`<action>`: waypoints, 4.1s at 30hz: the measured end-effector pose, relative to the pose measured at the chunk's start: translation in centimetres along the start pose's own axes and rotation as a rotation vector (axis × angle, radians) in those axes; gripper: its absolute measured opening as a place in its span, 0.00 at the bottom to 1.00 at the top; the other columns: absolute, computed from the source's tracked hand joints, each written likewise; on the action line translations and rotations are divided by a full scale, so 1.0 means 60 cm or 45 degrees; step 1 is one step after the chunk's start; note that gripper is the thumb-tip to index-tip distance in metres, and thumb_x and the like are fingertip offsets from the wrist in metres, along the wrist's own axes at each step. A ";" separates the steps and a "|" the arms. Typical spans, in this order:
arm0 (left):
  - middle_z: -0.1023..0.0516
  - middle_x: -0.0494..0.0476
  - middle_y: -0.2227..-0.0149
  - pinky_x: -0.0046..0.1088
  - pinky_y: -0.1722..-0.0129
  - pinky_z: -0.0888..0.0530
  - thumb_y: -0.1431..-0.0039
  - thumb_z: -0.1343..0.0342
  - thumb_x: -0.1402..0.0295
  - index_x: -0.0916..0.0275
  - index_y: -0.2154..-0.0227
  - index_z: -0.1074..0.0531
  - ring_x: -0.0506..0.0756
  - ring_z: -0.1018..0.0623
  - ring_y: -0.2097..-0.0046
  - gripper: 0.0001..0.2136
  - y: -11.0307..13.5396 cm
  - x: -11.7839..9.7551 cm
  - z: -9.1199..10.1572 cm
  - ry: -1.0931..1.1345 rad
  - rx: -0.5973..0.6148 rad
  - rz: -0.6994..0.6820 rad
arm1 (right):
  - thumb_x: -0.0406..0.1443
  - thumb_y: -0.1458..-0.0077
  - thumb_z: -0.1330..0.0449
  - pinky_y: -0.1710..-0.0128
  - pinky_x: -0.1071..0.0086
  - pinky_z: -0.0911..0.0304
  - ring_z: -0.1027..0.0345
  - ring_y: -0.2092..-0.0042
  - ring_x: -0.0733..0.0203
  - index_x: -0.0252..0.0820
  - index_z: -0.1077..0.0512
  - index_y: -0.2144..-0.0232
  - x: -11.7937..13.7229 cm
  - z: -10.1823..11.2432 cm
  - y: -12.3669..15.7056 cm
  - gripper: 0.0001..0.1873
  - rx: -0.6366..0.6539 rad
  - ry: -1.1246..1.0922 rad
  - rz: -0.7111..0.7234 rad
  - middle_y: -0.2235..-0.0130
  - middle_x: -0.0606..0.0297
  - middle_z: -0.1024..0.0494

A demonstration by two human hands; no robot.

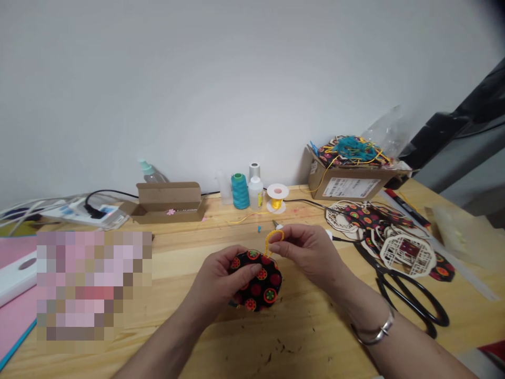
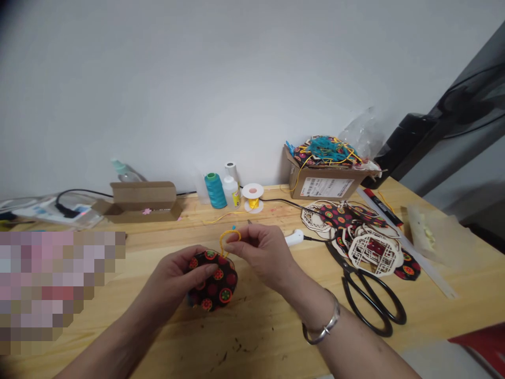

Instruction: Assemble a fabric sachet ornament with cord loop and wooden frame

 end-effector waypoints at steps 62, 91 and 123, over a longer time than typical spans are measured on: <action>0.21 0.53 0.76 0.25 0.76 0.28 0.59 0.34 0.64 0.63 0.73 0.30 0.53 0.22 0.75 0.12 -0.001 -0.010 0.031 0.436 -0.145 -0.010 | 0.23 0.54 0.48 0.56 0.61 0.40 0.40 0.54 0.53 0.40 0.34 0.55 -0.032 0.065 0.007 0.22 0.285 1.601 0.477 0.58 0.56 0.32; 0.21 0.52 0.77 0.23 0.76 0.28 0.58 0.34 0.68 0.64 0.72 0.28 0.51 0.23 0.76 0.10 -0.012 0.002 0.034 0.557 -0.174 -0.011 | 0.44 0.50 0.40 0.77 0.71 0.53 0.47 0.76 0.68 0.40 0.39 0.81 0.015 0.052 0.017 0.17 0.431 0.541 0.427 0.78 0.70 0.39; 0.20 0.53 0.76 0.22 0.77 0.30 0.58 0.34 0.66 0.63 0.73 0.28 0.51 0.23 0.76 0.11 -0.010 0.003 0.023 0.494 -0.136 0.030 | 0.41 0.52 0.40 0.79 0.73 0.50 0.45 0.77 0.69 0.39 0.36 0.81 0.020 0.038 0.019 0.14 0.421 0.736 0.436 0.79 0.69 0.35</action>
Point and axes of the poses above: each hand's wrist, its own y-axis away from the middle knuckle, its own z-axis out of the back of the hand, x = y × z, the point moved 5 cm from there along -y, towards the middle knuckle
